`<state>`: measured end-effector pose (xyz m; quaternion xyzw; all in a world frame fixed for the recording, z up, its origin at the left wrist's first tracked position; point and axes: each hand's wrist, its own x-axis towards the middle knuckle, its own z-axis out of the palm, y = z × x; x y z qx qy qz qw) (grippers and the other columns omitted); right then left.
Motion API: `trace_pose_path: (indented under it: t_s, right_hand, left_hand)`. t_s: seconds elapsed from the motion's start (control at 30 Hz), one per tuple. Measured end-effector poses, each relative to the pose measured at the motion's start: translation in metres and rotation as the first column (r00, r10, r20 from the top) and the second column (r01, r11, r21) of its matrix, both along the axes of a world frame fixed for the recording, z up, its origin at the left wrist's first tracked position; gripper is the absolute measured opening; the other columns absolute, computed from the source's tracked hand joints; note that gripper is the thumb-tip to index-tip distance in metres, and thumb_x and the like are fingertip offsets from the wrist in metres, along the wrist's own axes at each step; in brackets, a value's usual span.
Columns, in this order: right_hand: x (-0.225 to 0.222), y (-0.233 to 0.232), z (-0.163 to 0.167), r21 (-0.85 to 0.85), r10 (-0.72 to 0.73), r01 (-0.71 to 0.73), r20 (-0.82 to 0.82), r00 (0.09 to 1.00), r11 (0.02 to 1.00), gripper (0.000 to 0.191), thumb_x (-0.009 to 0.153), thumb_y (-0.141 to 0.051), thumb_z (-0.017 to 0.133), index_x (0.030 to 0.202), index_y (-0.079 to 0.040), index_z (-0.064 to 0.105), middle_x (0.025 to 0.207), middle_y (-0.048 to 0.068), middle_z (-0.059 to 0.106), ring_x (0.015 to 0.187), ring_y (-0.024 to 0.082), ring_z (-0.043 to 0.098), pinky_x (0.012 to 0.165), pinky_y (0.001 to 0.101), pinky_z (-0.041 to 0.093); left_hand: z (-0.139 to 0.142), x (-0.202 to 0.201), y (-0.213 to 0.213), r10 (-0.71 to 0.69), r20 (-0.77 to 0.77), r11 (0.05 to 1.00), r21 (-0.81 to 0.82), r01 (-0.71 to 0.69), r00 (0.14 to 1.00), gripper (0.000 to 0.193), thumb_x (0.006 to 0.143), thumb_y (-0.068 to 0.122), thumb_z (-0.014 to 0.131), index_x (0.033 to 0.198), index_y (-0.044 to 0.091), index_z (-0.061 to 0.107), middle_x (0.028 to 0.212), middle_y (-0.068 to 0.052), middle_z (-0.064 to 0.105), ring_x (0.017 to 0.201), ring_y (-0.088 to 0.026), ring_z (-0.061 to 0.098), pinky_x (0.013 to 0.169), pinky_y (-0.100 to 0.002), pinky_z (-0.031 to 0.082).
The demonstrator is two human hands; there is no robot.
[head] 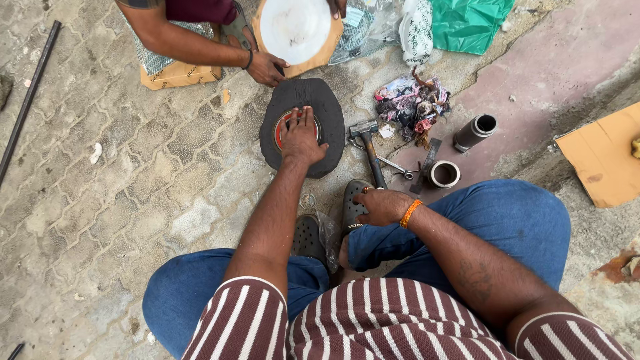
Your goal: The person sits on the ground and cleans a metal ring with a rag. They then place a red seal into the ring and use a hammer to tap it into place. The person continues to hammer the seal while holding the ring steady on a dark block.
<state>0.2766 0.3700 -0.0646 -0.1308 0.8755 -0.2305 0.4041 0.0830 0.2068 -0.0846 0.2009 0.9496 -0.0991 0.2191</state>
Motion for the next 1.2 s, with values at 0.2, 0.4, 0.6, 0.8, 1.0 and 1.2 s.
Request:
trace_pose_path:
  t_s: [0.2, 0.4, 0.6, 0.8, 1.0, 1.2]
  right_hand:
    - [-0.001, -0.001, 0.004, 0.016, 0.004, -0.004, 0.031, 1.000, 1.000, 0.068, 0.095, -0.045, 0.066, 0.151, -0.012, 0.045, 0.139, 0.018, 0.060, 0.124, 0.035, 0.064, 0.104, 0.0472, 0.052]
    - [-0.001, -0.001, 0.008, 0.018, 0.011, -0.012, 0.026, 1.000, 1.000, 0.066, 0.096, -0.045, 0.065, 0.150, -0.011, 0.047, 0.136, 0.019, 0.061, 0.121, 0.035, 0.066, 0.102, 0.0465, 0.054]
    - [-0.001, 0.001, 0.008, 0.007, 0.011, -0.011, 0.002, 1.000, 1.000, 0.066, 0.095, -0.046, 0.066, 0.149, -0.012, 0.048, 0.137, 0.019, 0.061, 0.123, 0.034, 0.065, 0.104, 0.0466, 0.052]
    - [0.000, -0.001, 0.009, -0.008, 0.019, -0.019, -0.013, 1.000, 1.000, 0.064, 0.095, -0.044, 0.066, 0.148, -0.011, 0.049, 0.138, 0.018, 0.060, 0.122, 0.034, 0.065, 0.103, 0.0466, 0.052]
    - [0.000, -0.003, 0.008, 0.025, 0.035, -0.036, 0.035, 0.999, 0.999, 0.067, 0.097, -0.043, 0.065, 0.150, -0.010, 0.044, 0.137, 0.019, 0.061, 0.122, 0.033, 0.066, 0.102, 0.0460, 0.054]
    - [-0.001, -0.001, 0.009, 0.003, 0.011, -0.011, 0.024, 1.000, 1.000, 0.066, 0.096, -0.043, 0.066, 0.150, -0.011, 0.046, 0.131, 0.019, 0.066, 0.120, 0.033, 0.067, 0.101, 0.0463, 0.054]
  left_hand:
    - [0.011, 0.013, -0.012, -0.138, 0.008, 0.984, 0.114, 0.136, 0.990, 0.102, 0.089, 0.046, 0.074, 0.164, 0.012, 0.014, 0.166, -0.005, 0.032, 0.157, -0.026, 0.018, 0.129, -0.049, 0.007]
    - [0.010, 0.021, -0.020, -0.293, -0.090, 0.934, 0.186, 0.305, 0.952, 0.087, 0.090, 0.038, 0.072, 0.159, 0.008, 0.027, 0.161, -0.008, 0.041, 0.151, -0.031, 0.028, 0.126, -0.050, 0.014]
    - [-0.007, 0.034, -0.036, -0.312, -0.065, 0.918, 0.235, 0.318, 0.948, 0.075, 0.095, 0.035, 0.068, 0.158, 0.009, 0.036, 0.152, -0.011, 0.051, 0.151, -0.029, 0.033, 0.128, -0.048, 0.018]
    - [-0.021, 0.033, -0.046, -0.089, -0.163, 0.864, 0.477, 0.158, 0.983, 0.069, 0.098, 0.034, 0.066, 0.159, 0.012, 0.041, 0.163, -0.011, 0.045, 0.154, -0.026, 0.034, 0.128, -0.047, 0.028]
    - [-0.010, 0.005, -0.018, 0.057, -0.011, 0.983, 0.174, -0.054, 0.998, 0.093, 0.090, 0.069, 0.064, 0.160, 0.020, 0.026, 0.170, -0.005, 0.016, 0.157, -0.026, 0.013, 0.125, -0.062, 0.008]
    - [0.001, -0.002, -0.010, -0.001, -0.039, 1.000, -0.021, 0.000, 0.999, 0.096, 0.083, 0.072, 0.067, 0.161, 0.039, 0.024, 0.171, -0.004, 0.014, 0.157, -0.026, 0.013, 0.124, -0.065, 0.007]
